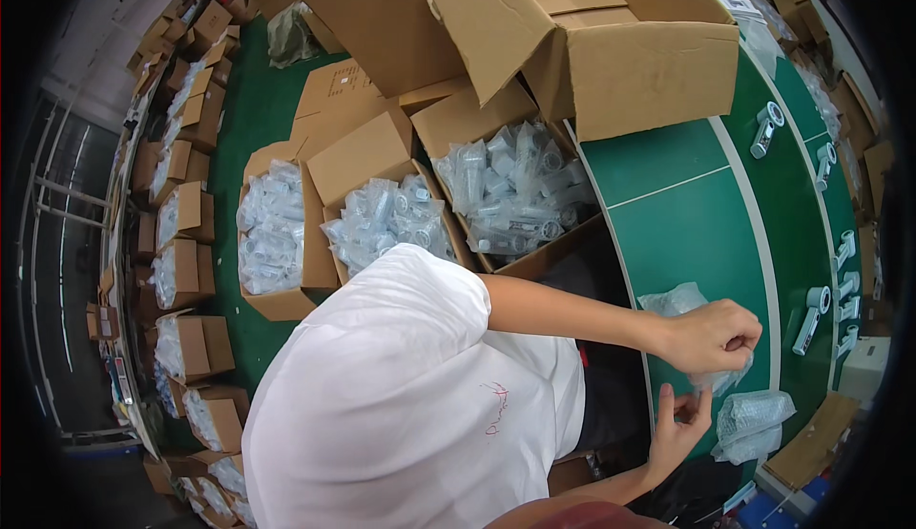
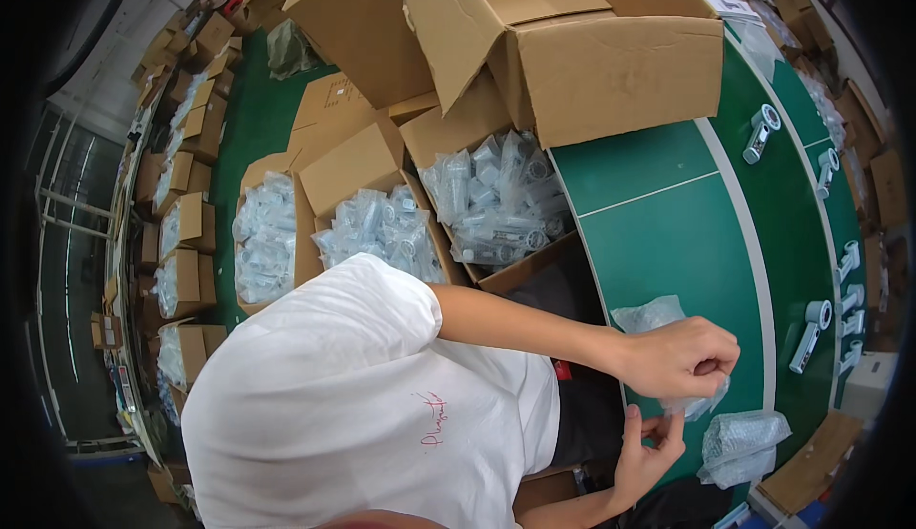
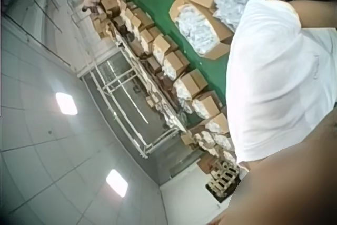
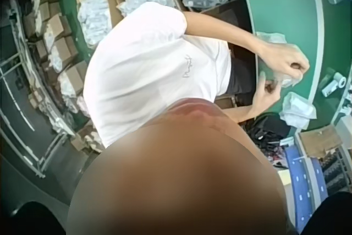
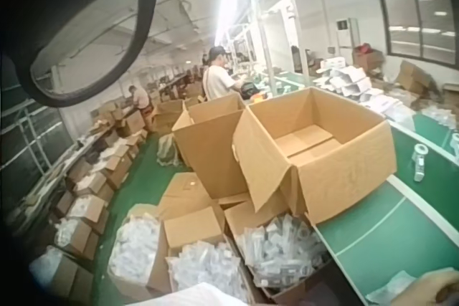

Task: Packaging handheld electronic fans or massagers into plastic bags and bubble wrap sleeves at a factory workstation.

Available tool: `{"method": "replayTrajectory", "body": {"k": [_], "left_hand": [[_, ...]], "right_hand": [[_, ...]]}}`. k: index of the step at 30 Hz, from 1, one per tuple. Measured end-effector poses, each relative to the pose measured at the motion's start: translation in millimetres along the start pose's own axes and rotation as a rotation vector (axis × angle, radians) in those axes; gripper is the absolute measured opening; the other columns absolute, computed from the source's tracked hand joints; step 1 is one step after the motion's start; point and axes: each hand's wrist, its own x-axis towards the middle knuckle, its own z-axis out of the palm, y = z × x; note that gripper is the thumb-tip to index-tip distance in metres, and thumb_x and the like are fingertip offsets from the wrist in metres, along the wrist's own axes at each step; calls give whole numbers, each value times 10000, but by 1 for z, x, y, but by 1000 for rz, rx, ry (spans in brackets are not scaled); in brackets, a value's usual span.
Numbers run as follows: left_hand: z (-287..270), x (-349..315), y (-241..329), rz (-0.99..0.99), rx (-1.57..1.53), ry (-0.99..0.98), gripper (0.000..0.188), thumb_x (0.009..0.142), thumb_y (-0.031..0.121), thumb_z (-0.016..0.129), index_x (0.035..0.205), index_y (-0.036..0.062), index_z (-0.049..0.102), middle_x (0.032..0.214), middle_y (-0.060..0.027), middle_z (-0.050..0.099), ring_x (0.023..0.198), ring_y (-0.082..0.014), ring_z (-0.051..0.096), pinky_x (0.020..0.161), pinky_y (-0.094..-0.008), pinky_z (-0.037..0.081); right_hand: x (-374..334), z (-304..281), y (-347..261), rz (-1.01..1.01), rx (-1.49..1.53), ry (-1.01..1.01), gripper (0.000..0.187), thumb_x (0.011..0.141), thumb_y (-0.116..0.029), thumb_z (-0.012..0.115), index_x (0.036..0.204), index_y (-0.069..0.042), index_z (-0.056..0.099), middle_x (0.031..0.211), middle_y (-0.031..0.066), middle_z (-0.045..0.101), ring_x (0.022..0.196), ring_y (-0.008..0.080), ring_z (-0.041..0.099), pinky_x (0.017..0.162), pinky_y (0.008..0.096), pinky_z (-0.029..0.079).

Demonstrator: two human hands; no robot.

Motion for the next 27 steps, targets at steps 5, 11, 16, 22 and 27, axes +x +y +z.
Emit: {"method": "replayTrajectory", "body": {"k": [5,11,16,22,27], "left_hand": [[-8,7,0,9,4,60,148,771,22,577,638,8,513,629,-50,511,528,-180,422,506,-303,361],[-6,-1,-6,44,163,83,105,768,46,633,717,30,542,716,-47,543,645,-186,475,595,-312,402],[-7,-14,12,215,253,139,242,766,114,727,942,59,570,895,-68,560,806,-217,506,729,-345,428],[-13,-21,14,270,416,152,560,752,198,811,1200,96,490,1054,-92,520,930,-260,495,846,-393,416],[-16,-28,-12,160,212,46,478,771,154,795,1160,75,528,1030,-89,518,896,-257,504,823,-382,424]], "right_hand": [[10,-10,-11,127,-33,100,114,895,-46,647,993,11,648,770,63,637,644,140,502,651,255,435],[11,-48,-14,-76,-298,264,102,904,-12,628,997,30,636,854,78,661,739,174,549,738,268,460],[10,-61,-12,-199,-332,271,119,894,5,627,1010,30,635,902,98,663,784,212,563,786,298,472],[21,-56,-14,-201,-323,108,176,882,-49,668,1045,12,643,966,134,657,841,265,580,849,340,477],[35,-51,-3,-324,-332,37,193,962,-45,574,1143,2,620,1041,122,659,892,239,586,861,307,478]]}}
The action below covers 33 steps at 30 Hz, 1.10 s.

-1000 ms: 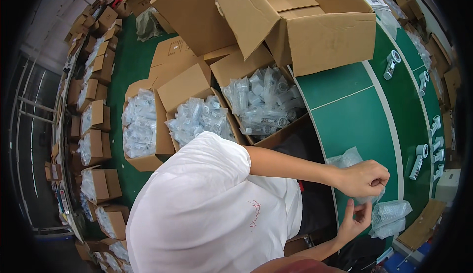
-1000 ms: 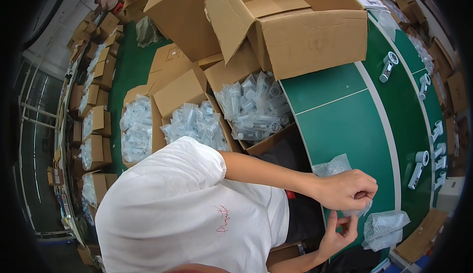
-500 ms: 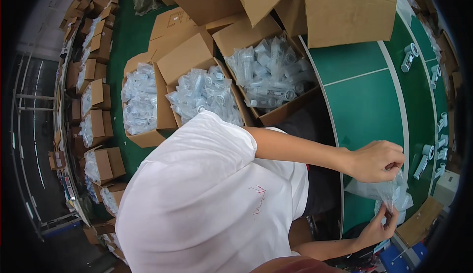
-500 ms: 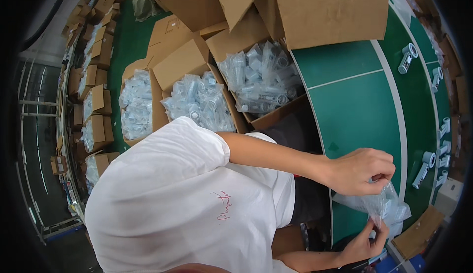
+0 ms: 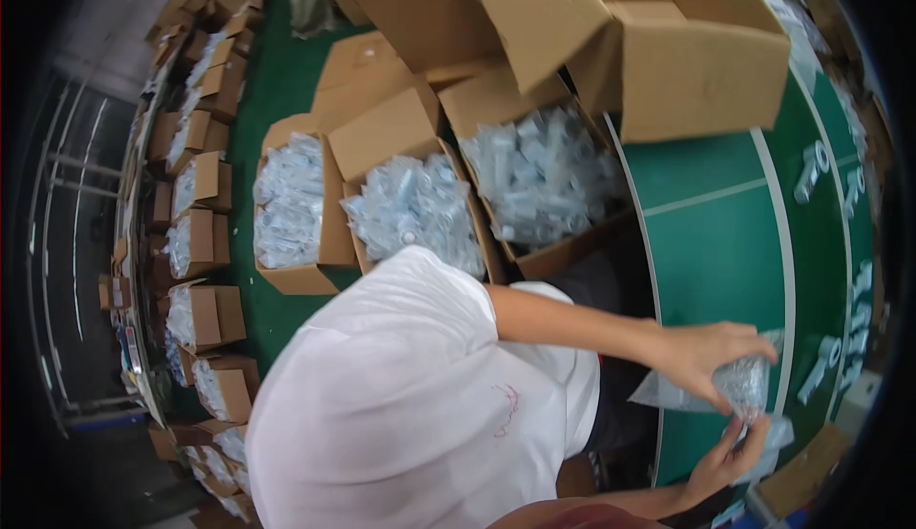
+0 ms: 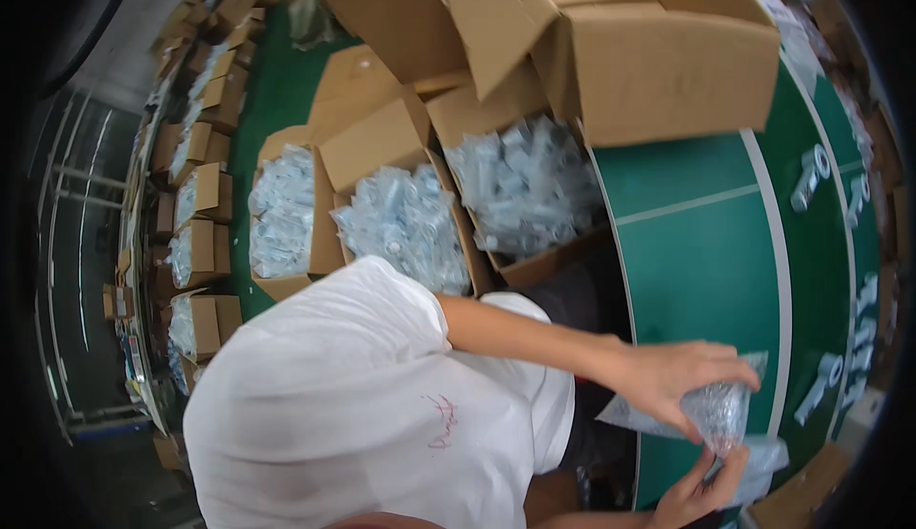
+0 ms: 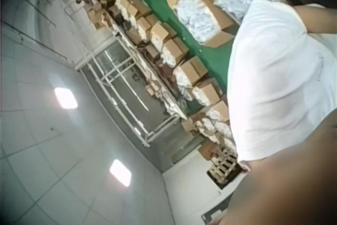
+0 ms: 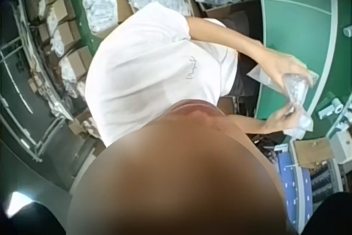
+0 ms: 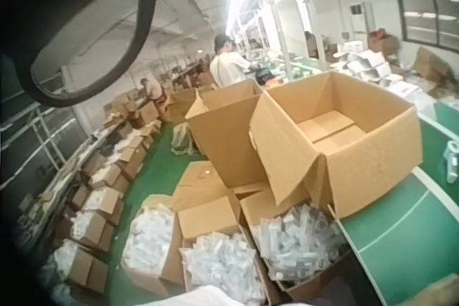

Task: Packaging handheld electronic fans or massagers into plastic bags and bubble wrap sleeves at a factory workstation.

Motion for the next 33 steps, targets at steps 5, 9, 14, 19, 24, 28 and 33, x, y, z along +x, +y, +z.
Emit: {"method": "replayTrajectory", "body": {"k": [5,9,14,19,24,28,33], "left_hand": [[15,7,-44,-19,-101,64,274,803,65,740,1030,39,589,984,-82,525,822,-240,510,760,-353,428],[14,14,-54,-89,-131,203,129,834,27,691,932,20,607,942,-79,524,775,-229,504,718,-343,421],[8,21,-48,-150,-173,302,47,856,-6,650,865,9,607,929,-83,521,738,-220,492,684,-335,408],[6,25,-39,-132,-131,351,61,861,-20,644,842,7,592,900,-85,523,696,-209,474,656,-325,398],[4,31,-38,-153,-95,367,92,853,-2,658,812,10,576,811,-72,546,617,-200,458,613,-317,394],[8,32,-29,-205,-146,380,105,819,16,677,799,21,574,744,-57,573,559,-203,464,584,-314,406],[-3,32,-11,-203,-226,362,106,757,32,690,793,41,591,667,-47,598,512,-214,495,559,-316,433]], "right_hand": [[15,11,28,216,210,404,329,1002,-239,571,1260,-37,595,1131,139,656,992,272,614,914,335,483],[-17,2,146,497,-259,541,534,958,-446,602,1339,-74,561,1180,155,652,1051,321,625,944,380,485],[-50,41,204,776,-922,480,884,786,-757,626,1392,-121,530,1198,167,659,1074,398,626,960,467,479],[-93,53,219,607,-721,691,919,660,-706,782,1179,16,551,1197,287,574,1131,523,523,916,619,384],[-153,52,295,769,-453,668,666,752,-639,747,997,-43,578,1171,244,505,1053,486,486,863,608,426],[-169,22,306,774,-526,532,494,854,-453,745,889,27,636,934,287,597,860,428,572,823,482,475],[-149,6,263,791,-502,409,272,903,-242,710,1006,10,702,925,251,675,790,362,617,777,408,506]]}}
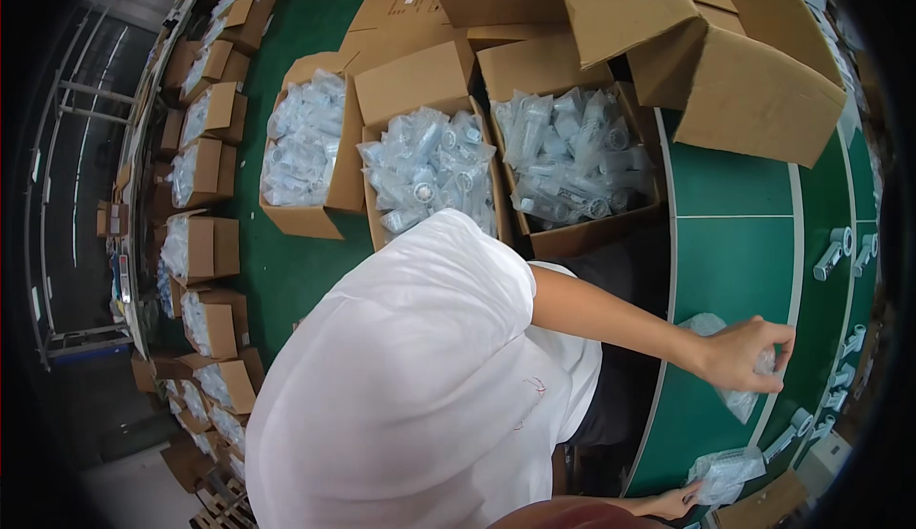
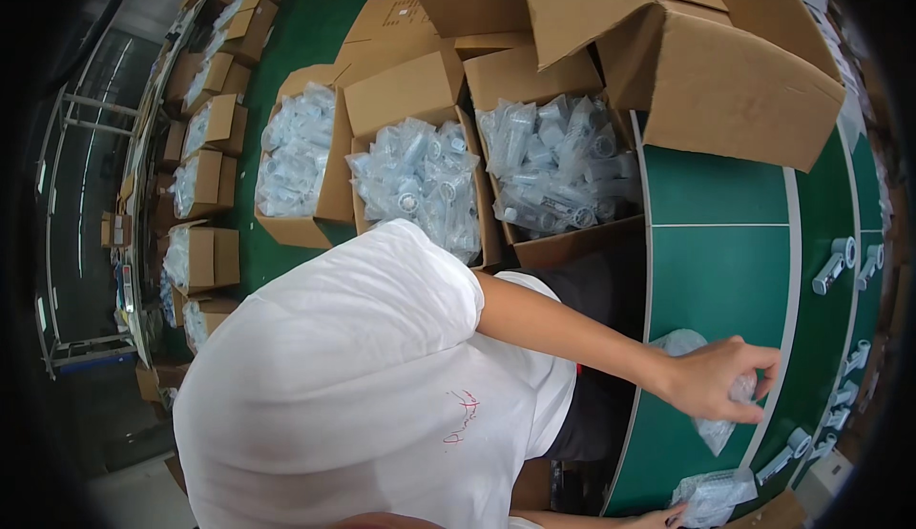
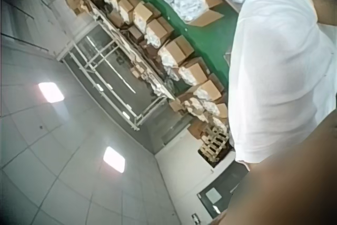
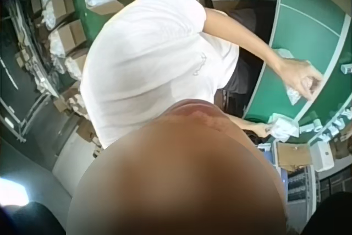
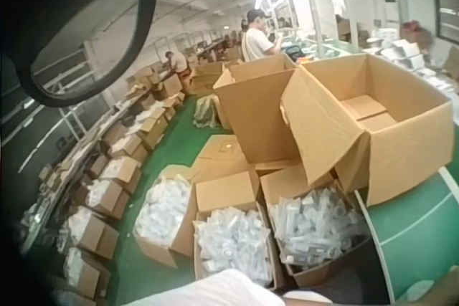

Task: Packaging handheld electronic fans or massagers into plastic bags and bubble wrap sleeves at a factory workstation.

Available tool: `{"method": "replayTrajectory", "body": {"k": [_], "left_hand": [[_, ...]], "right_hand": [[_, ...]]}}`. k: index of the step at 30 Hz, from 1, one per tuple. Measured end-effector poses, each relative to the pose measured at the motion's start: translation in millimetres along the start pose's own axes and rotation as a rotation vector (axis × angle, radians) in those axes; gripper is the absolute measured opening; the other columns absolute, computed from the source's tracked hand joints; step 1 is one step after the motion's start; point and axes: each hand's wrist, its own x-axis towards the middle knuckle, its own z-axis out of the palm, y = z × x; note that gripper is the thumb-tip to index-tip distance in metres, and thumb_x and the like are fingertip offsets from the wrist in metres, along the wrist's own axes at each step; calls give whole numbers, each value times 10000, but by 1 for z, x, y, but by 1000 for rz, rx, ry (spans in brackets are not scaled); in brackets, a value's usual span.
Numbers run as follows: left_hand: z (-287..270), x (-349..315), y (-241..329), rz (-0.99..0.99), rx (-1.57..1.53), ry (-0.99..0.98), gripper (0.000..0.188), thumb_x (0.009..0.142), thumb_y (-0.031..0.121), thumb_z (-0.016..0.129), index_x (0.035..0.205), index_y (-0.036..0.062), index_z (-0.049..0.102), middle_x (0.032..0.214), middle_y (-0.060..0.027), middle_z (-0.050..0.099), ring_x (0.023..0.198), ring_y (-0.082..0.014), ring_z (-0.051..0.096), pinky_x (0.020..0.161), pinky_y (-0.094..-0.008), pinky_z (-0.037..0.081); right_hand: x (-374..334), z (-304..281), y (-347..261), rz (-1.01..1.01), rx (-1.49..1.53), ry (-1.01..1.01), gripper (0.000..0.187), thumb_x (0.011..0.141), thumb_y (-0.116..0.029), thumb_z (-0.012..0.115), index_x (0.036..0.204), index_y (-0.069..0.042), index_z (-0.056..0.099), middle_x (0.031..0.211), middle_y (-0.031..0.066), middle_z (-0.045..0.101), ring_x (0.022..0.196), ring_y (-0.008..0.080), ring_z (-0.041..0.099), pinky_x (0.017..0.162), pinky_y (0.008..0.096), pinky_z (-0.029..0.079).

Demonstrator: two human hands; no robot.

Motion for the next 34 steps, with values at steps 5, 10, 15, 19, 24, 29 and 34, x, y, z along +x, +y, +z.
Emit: {"method": "replayTrajectory", "body": {"k": [5,10,15,19,24,29,34], "left_hand": [[-3,-7,4,46,-58,-76,130,731,41,681,830,54,598,638,-43,614,485,-203,511,531,-301,427],[-5,-11,-1,135,19,-287,235,696,64,697,916,59,616,595,-57,599,503,-244,550,529,-298,454],[-22,-26,26,91,270,-539,498,733,34,701,1179,87,487,603,-69,583,496,-282,540,506,-338,429],[-37,-40,48,121,257,-464,691,753,97,765,1351,77,420,610,-89,589,476,-292,537,498,-346,431],[-79,-53,77,-51,438,-617,756,725,90,790,1393,66,438,720,-126,662,480,-242,571,499,-322,456],[-146,-71,93,-148,780,-315,423,609,-98,606,1012,28,634,704,-10,611,529,-132,473,510,-256,403],[-243,-84,60,-256,1032,-7,180,791,113,764,918,19,677,675,-47,618,517,-141,459,501,-264,407]], "right_hand": [[10,-13,-22,-83,144,123,286,903,-209,691,795,48,627,693,206,589,591,333,481,644,438,467],[59,-33,-36,-287,259,41,325,941,-298,668,983,25,663,893,171,636,754,305,571,752,382,492],[6,-118,-152,-400,399,-34,241,988,-171,628,995,67,667,939,128,631,797,227,581,762,286,490],[-56,-150,-269,-733,421,-282,87,864,24,669,935,55,630,1040,127,610,876,287,564,804,380,472],[-97,-119,-358,-1136,690,-386,236,665,66,711,894,22,680,1040,120,681,909,304,590,806,394,487],[-129,-86,-434,-1302,909,-396,189,727,-27,743,908,-11,694,1031,69,699,868,230,607,780,355,506],[-158,-205,-448,-902,1124,-514,177,804,-78,742,976,-49,714,1000,52,712,814,206,613,743,294,518]]}}
